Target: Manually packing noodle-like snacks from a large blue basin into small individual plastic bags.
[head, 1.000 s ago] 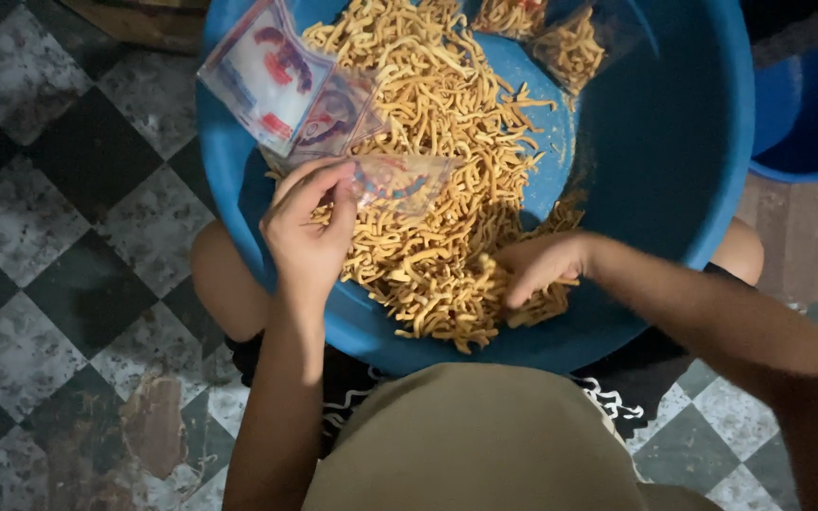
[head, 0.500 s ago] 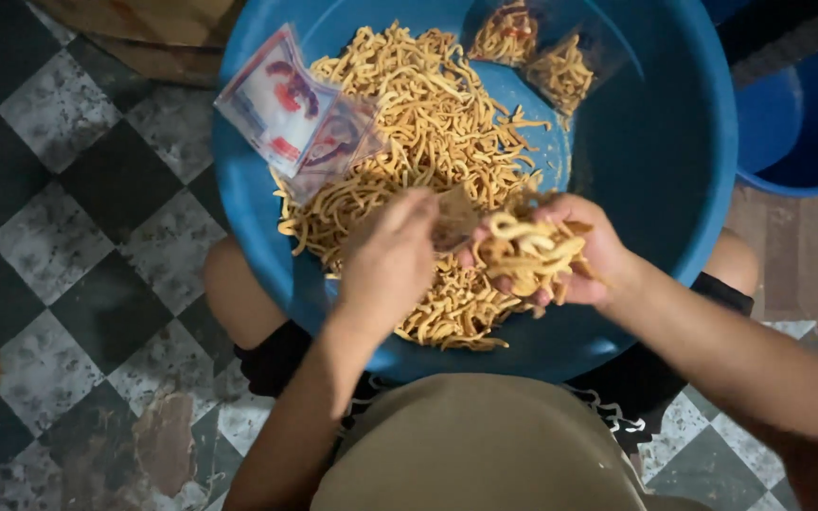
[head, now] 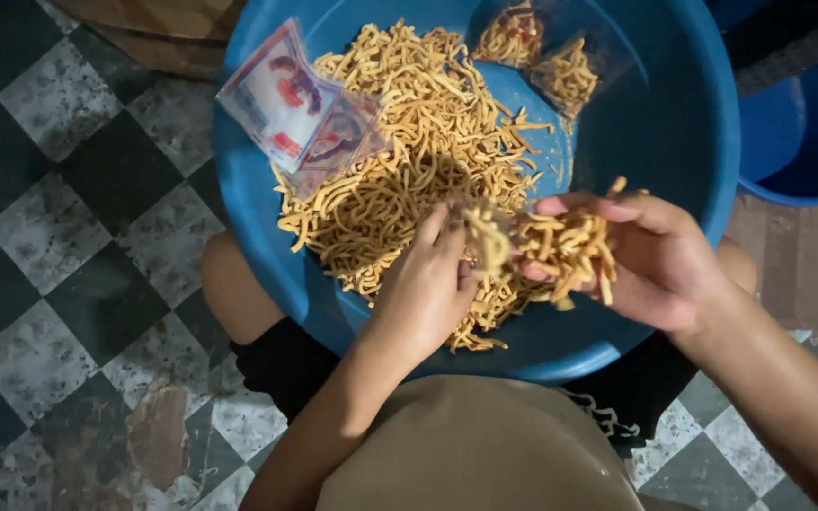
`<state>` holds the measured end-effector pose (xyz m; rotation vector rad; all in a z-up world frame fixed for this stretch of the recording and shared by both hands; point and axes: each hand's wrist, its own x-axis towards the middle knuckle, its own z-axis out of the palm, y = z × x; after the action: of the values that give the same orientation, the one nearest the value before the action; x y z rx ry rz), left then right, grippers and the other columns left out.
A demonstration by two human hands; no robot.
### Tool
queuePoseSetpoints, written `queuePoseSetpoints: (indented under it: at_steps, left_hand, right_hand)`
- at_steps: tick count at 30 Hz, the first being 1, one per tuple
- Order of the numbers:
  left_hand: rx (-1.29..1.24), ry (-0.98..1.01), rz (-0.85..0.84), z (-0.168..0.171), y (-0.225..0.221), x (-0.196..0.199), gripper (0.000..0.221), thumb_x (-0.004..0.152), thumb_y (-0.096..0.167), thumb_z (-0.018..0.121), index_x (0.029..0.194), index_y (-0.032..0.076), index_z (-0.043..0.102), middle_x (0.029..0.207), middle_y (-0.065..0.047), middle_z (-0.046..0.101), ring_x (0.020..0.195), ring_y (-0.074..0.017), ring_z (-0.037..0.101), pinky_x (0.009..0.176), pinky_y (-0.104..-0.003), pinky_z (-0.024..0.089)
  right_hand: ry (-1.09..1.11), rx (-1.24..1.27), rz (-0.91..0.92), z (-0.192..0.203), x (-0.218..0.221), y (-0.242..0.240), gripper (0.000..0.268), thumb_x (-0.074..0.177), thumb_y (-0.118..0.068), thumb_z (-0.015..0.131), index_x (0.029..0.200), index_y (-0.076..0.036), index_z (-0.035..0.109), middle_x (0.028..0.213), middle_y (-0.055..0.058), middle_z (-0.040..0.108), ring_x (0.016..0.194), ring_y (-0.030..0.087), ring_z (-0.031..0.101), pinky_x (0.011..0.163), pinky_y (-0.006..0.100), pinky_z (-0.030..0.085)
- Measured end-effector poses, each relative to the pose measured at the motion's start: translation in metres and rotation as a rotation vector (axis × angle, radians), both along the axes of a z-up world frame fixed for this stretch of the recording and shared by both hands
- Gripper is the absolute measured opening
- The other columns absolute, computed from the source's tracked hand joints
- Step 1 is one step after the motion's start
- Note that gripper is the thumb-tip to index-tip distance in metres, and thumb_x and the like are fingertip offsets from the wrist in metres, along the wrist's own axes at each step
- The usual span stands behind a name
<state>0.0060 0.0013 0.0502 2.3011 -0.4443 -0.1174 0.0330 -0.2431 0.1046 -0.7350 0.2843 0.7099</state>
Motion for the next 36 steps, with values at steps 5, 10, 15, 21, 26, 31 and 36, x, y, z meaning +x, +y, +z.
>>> queuePoseSetpoints:
  at_steps: [5,10,15,21,26,31,36]
  left_hand:
    - [-0.024,0.042,-0.027,0.012,-0.009,0.002,0.056,0.081,0.001,0.073,0.132,-0.01,0.055,0.134,-0.03,0.057,0.072,-0.0361,0.073,0.063,-0.043,0.063]
    - [-0.111,0.038,-0.024,0.016,-0.014,0.0,0.061,0.077,-0.002,0.073,0.133,-0.015,0.054,0.145,-0.037,0.05,0.098,-0.0468,0.073,0.085,-0.047,0.062]
    - [-0.093,0.098,-0.033,0.018,-0.011,0.0,0.064,0.079,-0.003,0.072,0.136,-0.019,0.05,0.144,-0.036,0.05,0.094,-0.0425,0.074,0.085,-0.043,0.064]
    - [-0.124,0.021,-0.004,0.034,-0.004,0.0,0.077,0.073,0.002,0.082,0.142,-0.01,0.05,0.142,-0.032,0.055,0.092,-0.0406,0.076,0.081,-0.042,0.066]
    - [-0.078,0.04,0.037,0.011,-0.003,0.01,0.071,0.077,-0.002,0.069,0.144,-0.01,0.048,0.148,-0.029,0.052,0.105,-0.0433,0.071,0.091,-0.046,0.06]
    - [-0.178,0.066,0.017,0.007,-0.002,-0.005,0.061,0.082,0.002,0.071,0.139,-0.012,0.054,0.149,-0.027,0.052,0.112,-0.0373,0.068,0.089,-0.036,0.06]
    - [-0.239,0.003,0.041,0.014,0.0,-0.004,0.053,0.083,0.002,0.071,0.132,-0.015,0.059,0.14,-0.027,0.059,0.092,-0.0322,0.073,0.078,-0.035,0.061]
  right_hand:
    - [-0.046,0.148,0.005,0.018,-0.009,0.017,0.047,0.092,-0.017,0.069,0.128,0.013,0.063,0.127,0.038,0.063,0.121,0.055,0.063,0.106,0.061,0.05]
    - [0.113,-0.273,-0.047,0.031,-0.011,0.038,0.066,0.085,-0.018,0.047,0.142,0.016,0.052,0.13,0.034,0.06,0.111,0.042,0.058,0.103,0.051,0.045]
    - [0.196,-0.501,-0.075,0.065,-0.006,0.059,0.07,0.084,-0.011,0.038,0.15,0.012,0.049,0.135,0.03,0.054,0.119,0.037,0.051,0.102,0.048,0.039]
    - [-0.134,-0.051,-0.029,0.035,-0.011,0.016,0.037,0.089,-0.008,0.062,0.117,0.016,0.065,0.129,0.031,0.064,0.123,0.044,0.063,0.116,0.062,0.048]
    - [0.036,-0.276,-0.127,0.002,-0.013,0.004,0.045,0.09,-0.005,0.047,0.13,0.012,0.055,0.132,0.027,0.061,0.118,0.042,0.061,0.113,0.055,0.048]
    - [0.011,-0.091,-0.126,-0.011,-0.023,-0.004,0.038,0.092,-0.004,0.051,0.127,0.009,0.057,0.127,0.039,0.063,0.129,0.051,0.062,0.114,0.056,0.048]
    - [-0.099,0.014,-0.066,-0.004,-0.019,0.011,0.034,0.095,-0.004,0.055,0.123,0.012,0.063,0.126,0.032,0.067,0.129,0.053,0.062,0.117,0.057,0.047]
